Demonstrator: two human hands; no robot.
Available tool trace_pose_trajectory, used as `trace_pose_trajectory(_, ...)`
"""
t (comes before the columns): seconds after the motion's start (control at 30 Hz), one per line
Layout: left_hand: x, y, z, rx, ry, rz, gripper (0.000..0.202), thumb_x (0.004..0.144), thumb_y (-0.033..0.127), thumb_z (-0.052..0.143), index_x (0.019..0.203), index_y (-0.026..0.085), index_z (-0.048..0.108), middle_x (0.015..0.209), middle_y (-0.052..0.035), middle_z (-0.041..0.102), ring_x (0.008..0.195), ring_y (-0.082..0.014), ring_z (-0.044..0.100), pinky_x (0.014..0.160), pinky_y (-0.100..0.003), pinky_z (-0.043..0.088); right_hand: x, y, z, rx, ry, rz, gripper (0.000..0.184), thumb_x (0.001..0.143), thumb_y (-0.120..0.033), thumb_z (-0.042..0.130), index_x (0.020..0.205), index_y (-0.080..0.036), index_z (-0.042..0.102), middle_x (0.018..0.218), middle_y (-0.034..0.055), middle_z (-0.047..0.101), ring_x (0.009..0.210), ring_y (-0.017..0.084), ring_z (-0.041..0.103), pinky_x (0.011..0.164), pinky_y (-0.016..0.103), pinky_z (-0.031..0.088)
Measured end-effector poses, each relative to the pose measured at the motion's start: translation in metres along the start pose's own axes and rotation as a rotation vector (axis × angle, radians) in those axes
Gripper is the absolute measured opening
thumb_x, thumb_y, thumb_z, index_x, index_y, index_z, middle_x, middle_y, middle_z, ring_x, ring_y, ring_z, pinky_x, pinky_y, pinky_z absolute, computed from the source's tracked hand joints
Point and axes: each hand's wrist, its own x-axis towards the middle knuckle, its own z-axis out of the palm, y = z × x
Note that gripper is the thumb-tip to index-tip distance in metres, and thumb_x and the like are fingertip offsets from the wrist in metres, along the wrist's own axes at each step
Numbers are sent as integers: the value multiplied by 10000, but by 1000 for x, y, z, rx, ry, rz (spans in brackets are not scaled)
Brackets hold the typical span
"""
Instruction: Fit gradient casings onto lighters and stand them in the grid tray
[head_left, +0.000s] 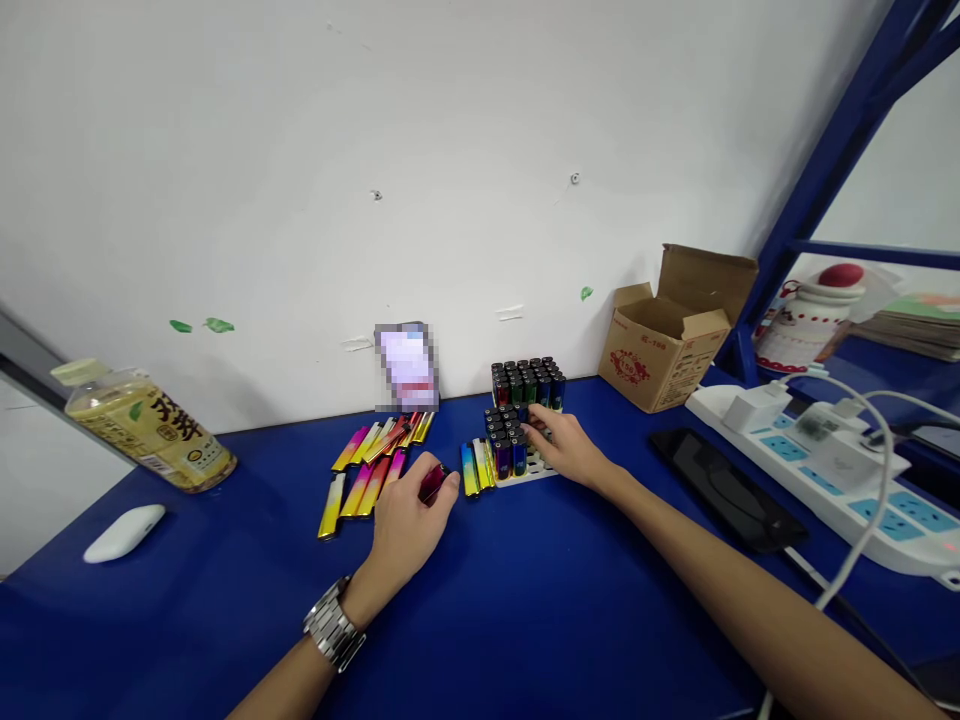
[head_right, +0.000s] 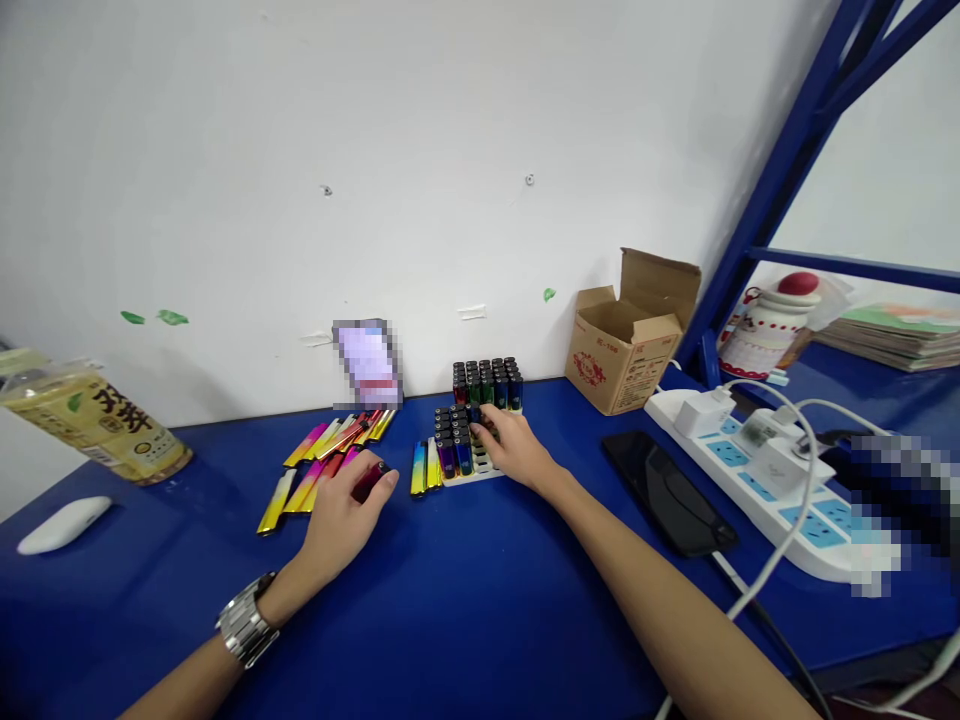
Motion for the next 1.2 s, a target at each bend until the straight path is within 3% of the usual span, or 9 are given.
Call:
trace_pose_trajectory(0.2,-1,4,-2,139,23,-41,138,720,301,412,607,226,383,459,61,350,473,-133,368,523,-253,245,0,0,-1,-12,-7,4,232,921,-321,371,717,-232,303,594,-35,416,551,146,421,526,248,312)
trace_pose_trajectory(0.43,-2,5,-1,48,40,-29,204,746,391,426,621,235,383,477,56,384,479,-142,389,519,-253,271,-1,-2,0,-2,-21,13,236,926,-325,369,720,-236,296,599,-30,418,553,149,405,512,247,322)
trace_pose_trajectory(0.73,-1,3,-1,137,58,-44,113,726,283,402,625,233,395,463,54,387,463,-145,403,512,-263,266,-1,-3,-2,-29,-21,5,218,928,-320,373,734,-226,400,595,-16,477,550,161,470,510,259,363)
trace_pose_trajectory(0.83,-1,2,-1,130,88,-46,159,763,328,437,642,231,400,488,53,427,477,-146,436,512,-264,298,-2,-3,-2,-25,15,27,172,923,-328,406,880,-199,510,703,26,589,635,187,561,585,288,428)
trace_pose_trajectory(0.9,-1,2,0,84,123,-15,196,798,398,470,707,227,445,547,42,498,515,-152,485,527,-270,351,-3,-4,-3,-4,156,32,211,924,-320,418,1050,-183,519,849,67,639,762,206,604,688,320,460)
trace_pose_trajectory(0.97,-4,2,1,11,139,47,244,836,453,476,852,212,509,675,9,593,603,-165,557,580,-285,424,-4,-10,-3,6,355,-14,237,926,-296,409,1109,-182,507,897,81,634,823,209,594,749,343,461)
trace_pose_trajectory(1.03,-7,3,3,-39,129,120,313,877,454,449,1026,191,527,840,-42,654,730,-184,617,672,-310,482,-6,-21,-3,-21,485,-144,185,912,-271,420,1025,-186,538,826,71,607,790,210,561,738,357,454)
trace_pose_trajectory(1.13,-15,5,7,-33,106,246,338,917,394,409,1145,175,526,999,-97,672,884,-209,643,783,-339,507,-10,-45,1,-97,415,-404,119,866,-286,514,899,-191,577,766,66,587,752,216,525,714,378,437)
trace_pose_trajectory(1.2,-19,7,9,-28,93,352,323,924,347,399,1162,177,538,1004,-101,677,902,-210,648,794,-332,514,-13,-62,7,-132,317,-489,217,845,-354,580,970,-177,592,878,97,607,831,232,532,750,393,443)
